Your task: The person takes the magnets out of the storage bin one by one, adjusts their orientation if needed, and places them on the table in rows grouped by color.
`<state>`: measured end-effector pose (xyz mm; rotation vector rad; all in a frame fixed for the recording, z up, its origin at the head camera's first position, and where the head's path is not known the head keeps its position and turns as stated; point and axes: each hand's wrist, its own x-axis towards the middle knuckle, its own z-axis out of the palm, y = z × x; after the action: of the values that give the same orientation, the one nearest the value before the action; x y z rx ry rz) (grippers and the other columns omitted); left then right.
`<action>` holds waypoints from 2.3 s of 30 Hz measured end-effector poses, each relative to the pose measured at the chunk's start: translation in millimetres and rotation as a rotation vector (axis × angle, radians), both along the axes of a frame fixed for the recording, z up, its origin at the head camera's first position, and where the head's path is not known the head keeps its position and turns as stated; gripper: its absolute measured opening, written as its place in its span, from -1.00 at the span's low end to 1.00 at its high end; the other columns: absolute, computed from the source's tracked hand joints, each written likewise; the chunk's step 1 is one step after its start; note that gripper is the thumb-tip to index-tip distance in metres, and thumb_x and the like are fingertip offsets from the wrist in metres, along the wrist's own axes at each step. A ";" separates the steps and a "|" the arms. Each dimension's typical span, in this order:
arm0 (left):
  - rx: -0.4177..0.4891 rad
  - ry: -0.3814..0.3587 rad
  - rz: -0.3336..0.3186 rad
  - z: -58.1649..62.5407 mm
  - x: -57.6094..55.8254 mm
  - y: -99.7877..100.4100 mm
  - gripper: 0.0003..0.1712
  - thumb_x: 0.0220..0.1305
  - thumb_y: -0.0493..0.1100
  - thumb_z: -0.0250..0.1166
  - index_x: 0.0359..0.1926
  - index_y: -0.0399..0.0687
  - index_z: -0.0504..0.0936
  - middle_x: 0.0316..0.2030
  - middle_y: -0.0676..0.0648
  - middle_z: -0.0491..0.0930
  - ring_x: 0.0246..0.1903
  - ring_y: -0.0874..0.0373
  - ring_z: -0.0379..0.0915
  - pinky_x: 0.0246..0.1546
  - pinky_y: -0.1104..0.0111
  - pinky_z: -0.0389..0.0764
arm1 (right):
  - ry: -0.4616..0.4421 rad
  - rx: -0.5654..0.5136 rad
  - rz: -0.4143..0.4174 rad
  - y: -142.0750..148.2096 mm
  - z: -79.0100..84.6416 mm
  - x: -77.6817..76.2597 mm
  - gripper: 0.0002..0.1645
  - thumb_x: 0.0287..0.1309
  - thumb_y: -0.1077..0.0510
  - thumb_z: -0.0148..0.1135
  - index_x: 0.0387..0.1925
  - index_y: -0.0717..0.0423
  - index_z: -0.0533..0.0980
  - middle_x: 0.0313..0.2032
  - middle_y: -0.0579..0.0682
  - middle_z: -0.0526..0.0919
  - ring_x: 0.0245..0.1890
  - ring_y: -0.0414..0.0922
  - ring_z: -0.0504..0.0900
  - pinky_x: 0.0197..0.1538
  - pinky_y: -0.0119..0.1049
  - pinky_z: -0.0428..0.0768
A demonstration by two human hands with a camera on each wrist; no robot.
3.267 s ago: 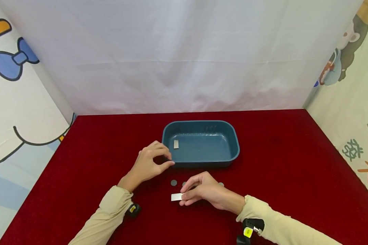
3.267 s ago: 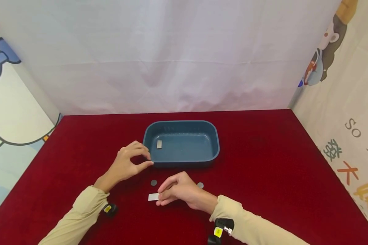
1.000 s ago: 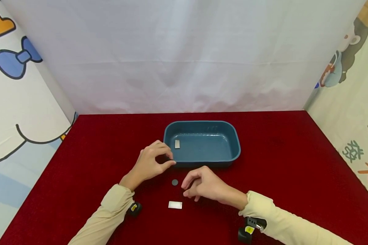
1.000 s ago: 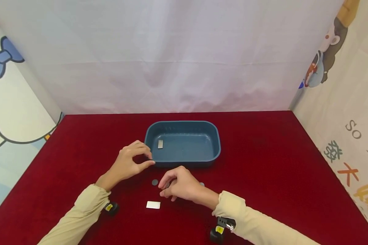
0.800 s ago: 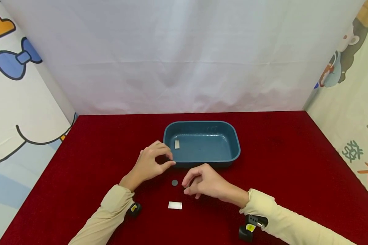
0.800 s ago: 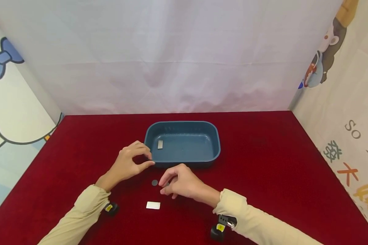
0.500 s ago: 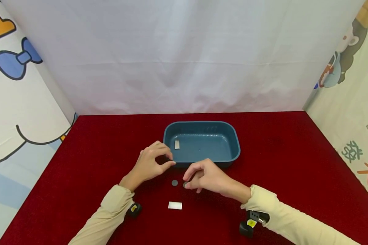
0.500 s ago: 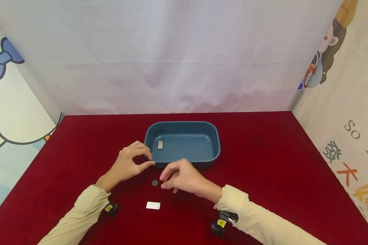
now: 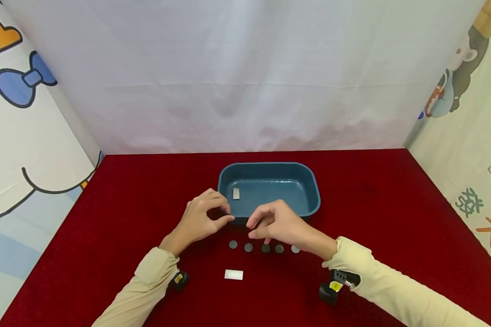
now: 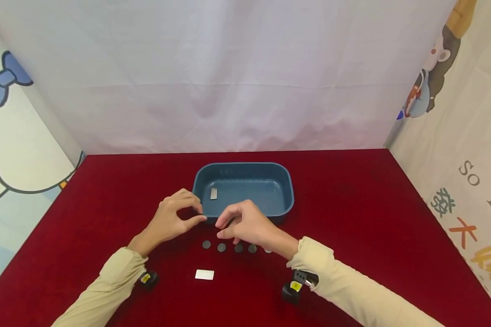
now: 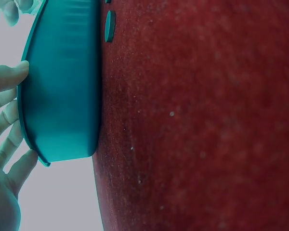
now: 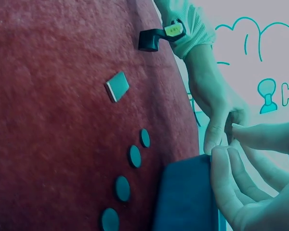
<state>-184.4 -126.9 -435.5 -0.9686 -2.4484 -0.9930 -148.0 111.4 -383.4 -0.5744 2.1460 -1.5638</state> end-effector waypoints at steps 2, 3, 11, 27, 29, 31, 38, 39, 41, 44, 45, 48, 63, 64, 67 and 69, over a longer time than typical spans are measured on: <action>0.004 -0.008 -0.002 0.2 -0.1 0.1 -0.85 -0.01 -0.11 0.48 -0.46 0.08 0.63 -0.35 0.12 0.57 -0.24 0.23 0.42 -0.33 0.22 0.57 | 0.008 -0.003 -0.007 0.8 1.2 -3.0 -0.84 -0.01 0.31 0.38 -0.31 0.23 0.61 -0.34 0.10 0.67 -0.35 0.21 0.63 -0.39 -0.14 0.63; 0.005 -0.010 -0.001 0.3 -0.3 0.1 -0.85 -0.01 -0.11 0.48 -0.46 0.08 0.63 -0.35 0.12 0.57 -0.24 0.23 0.42 -0.32 0.23 0.57 | 0.011 -0.006 -0.011 1.1 1.7 -4.4 -0.83 -0.01 0.31 0.39 -0.31 0.24 0.61 -0.34 0.11 0.67 -0.35 0.22 0.63 -0.39 -0.14 0.63; 0.015 -0.019 -0.002 1.0 -1.5 -0.1 -0.85 -0.01 -0.11 0.48 -0.46 0.10 0.63 -0.35 0.15 0.57 -0.24 0.25 0.41 -0.31 0.24 0.56 | 0.043 -0.002 -0.033 2.2 5.8 -14.8 -0.83 -0.02 0.31 0.39 -0.32 0.25 0.61 -0.32 0.15 0.66 -0.38 0.18 0.63 -0.39 -0.13 0.63; 0.022 -0.025 -0.003 2.7 -2.2 -1.9 -0.85 -0.01 -0.12 0.48 -0.46 0.10 0.63 -0.37 0.16 0.57 -0.25 0.25 0.41 -0.33 0.20 0.57 | 0.057 0.032 -0.098 1.7 11.6 -36.0 -0.83 0.00 0.30 0.39 -0.30 0.22 0.61 -0.26 0.19 0.63 -0.32 0.19 0.61 -0.32 -0.02 0.62; 0.021 -0.023 -0.005 1.3 -2.8 -1.8 -0.85 -0.02 -0.12 0.48 -0.46 0.10 0.63 -0.37 0.16 0.57 -0.25 0.26 0.41 -0.33 0.22 0.57 | 0.065 0.036 -0.098 1.4 11.0 -38.0 -0.84 0.00 0.32 0.38 -0.31 0.22 0.61 -0.28 0.17 0.63 -0.32 0.24 0.60 -0.32 0.00 0.61; 0.021 -0.022 -0.006 0.4 -2.7 -1.4 -0.85 -0.02 -0.11 0.48 -0.46 0.11 0.63 -0.36 0.16 0.57 -0.25 0.26 0.41 -0.32 0.24 0.57 | 0.075 0.044 -0.103 0.6 10.1 -40.4 -0.84 -0.01 0.34 0.37 -0.31 0.22 0.61 -0.30 0.13 0.64 -0.32 0.28 0.58 -0.33 0.02 0.61; 0.022 -0.024 -0.004 -1.6 -1.2 -0.7 -0.85 -0.02 -0.11 0.49 -0.45 0.09 0.64 -0.35 0.16 0.56 -0.24 0.27 0.41 -0.31 0.31 0.55 | 0.135 0.096 -0.108 -2.0 4.8 -51.8 -0.85 -0.02 0.34 0.37 -0.32 0.20 0.61 -0.26 0.18 0.63 -0.36 0.23 0.59 -0.37 -0.07 0.61; 0.024 -0.025 -0.004 -2.0 -0.9 -0.7 -0.85 -0.02 -0.11 0.49 -0.45 0.08 0.64 -0.35 0.16 0.56 -0.24 0.27 0.41 -0.31 0.31 0.55 | 0.145 0.107 -0.108 -2.5 4.0 -53.7 -0.85 -0.02 0.34 0.37 -0.32 0.20 0.61 -0.25 0.19 0.63 -0.36 0.22 0.59 -0.38 -0.10 0.61; 0.027 -0.023 -0.004 -2.7 -0.5 -0.9 -0.84 -0.03 -0.12 0.49 -0.45 0.08 0.64 -0.35 0.17 0.56 -0.24 0.27 0.41 -0.31 0.31 0.55 | 0.155 0.127 -0.115 -3.7 2.6 -57.7 -0.85 -0.02 0.32 0.38 -0.33 0.17 0.61 -0.25 0.18 0.63 -0.37 0.20 0.60 -0.38 -0.09 0.61; 0.031 -0.021 -0.002 -3.4 -0.2 -1.3 -0.84 -0.02 -0.11 0.49 -0.45 0.10 0.63 -0.35 0.18 0.57 -0.23 0.27 0.41 -0.31 0.31 0.55 | 0.165 0.161 -0.125 -6.0 1.1 -63.5 -0.85 -0.03 0.32 0.39 -0.33 0.16 0.62 -0.24 0.18 0.63 -0.38 0.21 0.60 -0.35 -0.03 0.61; 0.033 -0.022 -0.002 -3.5 0.0 -1.4 -0.84 -0.02 -0.11 0.49 -0.45 0.10 0.63 -0.34 0.18 0.57 -0.23 0.27 0.41 -0.30 0.30 0.55 | 0.165 0.176 -0.131 -6.8 0.4 -65.4 -0.84 -0.03 0.32 0.39 -0.34 0.15 0.62 -0.23 0.18 0.63 -0.38 0.21 0.60 -0.34 -0.01 0.61; 0.036 -0.026 0.000 -4.1 0.2 -1.4 -0.84 -0.02 -0.10 0.49 -0.45 0.11 0.63 -0.35 0.18 0.57 -0.23 0.27 0.41 -0.31 0.28 0.56 | 0.176 0.210 -0.139 -8.3 -2.2 -71.1 -0.83 -0.04 0.34 0.39 -0.32 0.18 0.62 -0.22 0.19 0.63 -0.42 0.20 0.59 -0.33 0.02 0.60; 0.055 -0.005 -0.021 -4.9 0.2 0.1 -0.84 -0.02 -0.11 0.49 -0.45 0.08 0.63 -0.33 0.14 0.58 -0.23 0.24 0.43 -0.33 0.23 0.58 | 0.257 0.354 -0.121 -19.7 -6.6 -91.5 -0.73 -0.08 0.34 0.42 -0.25 0.21 0.62 -0.23 0.07 0.64 -0.28 -0.08 0.56 -0.34 -0.28 0.59; 0.058 -0.001 -0.023 -4.8 0.3 -0.1 -0.84 -0.03 -0.11 0.49 -0.46 0.08 0.63 -0.33 0.13 0.58 -0.23 0.23 0.43 -0.35 0.22 0.58 | 0.251 0.358 -0.118 -21.6 -6.6 -92.4 -0.73 -0.08 0.34 0.42 -0.24 0.21 0.62 -0.23 0.07 0.64 -0.27 -0.07 0.57 -0.33 -0.28 0.59; 0.063 0.004 -0.022 -4.5 0.5 -0.8 -0.84 -0.03 -0.11 0.49 -0.46 0.08 0.63 -0.33 0.13 0.58 -0.24 0.23 0.43 -0.37 0.24 0.57 | 0.232 0.381 -0.112 -28.3 -5.7 -94.9 -0.71 -0.08 0.34 0.43 -0.23 0.21 0.62 -0.19 0.09 0.64 -0.23 -0.05 0.58 -0.31 -0.28 0.60; 0.061 0.005 -0.020 -4.4 0.5 -1.1 -0.84 -0.03 -0.12 0.49 -0.46 0.09 0.63 -0.33 0.13 0.58 -0.24 0.23 0.43 -0.38 0.28 0.56 | 0.223 0.399 -0.109 -32.7 -5.6 -96.7 -0.70 -0.09 0.34 0.43 -0.22 0.21 0.63 -0.18 0.09 0.65 -0.20 -0.04 0.58 -0.30 -0.28 0.60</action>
<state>-183.8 -128.0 -439.9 -0.9760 -2.3944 -1.0642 -244.7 78.7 -389.1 -0.5227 2.6046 -1.1136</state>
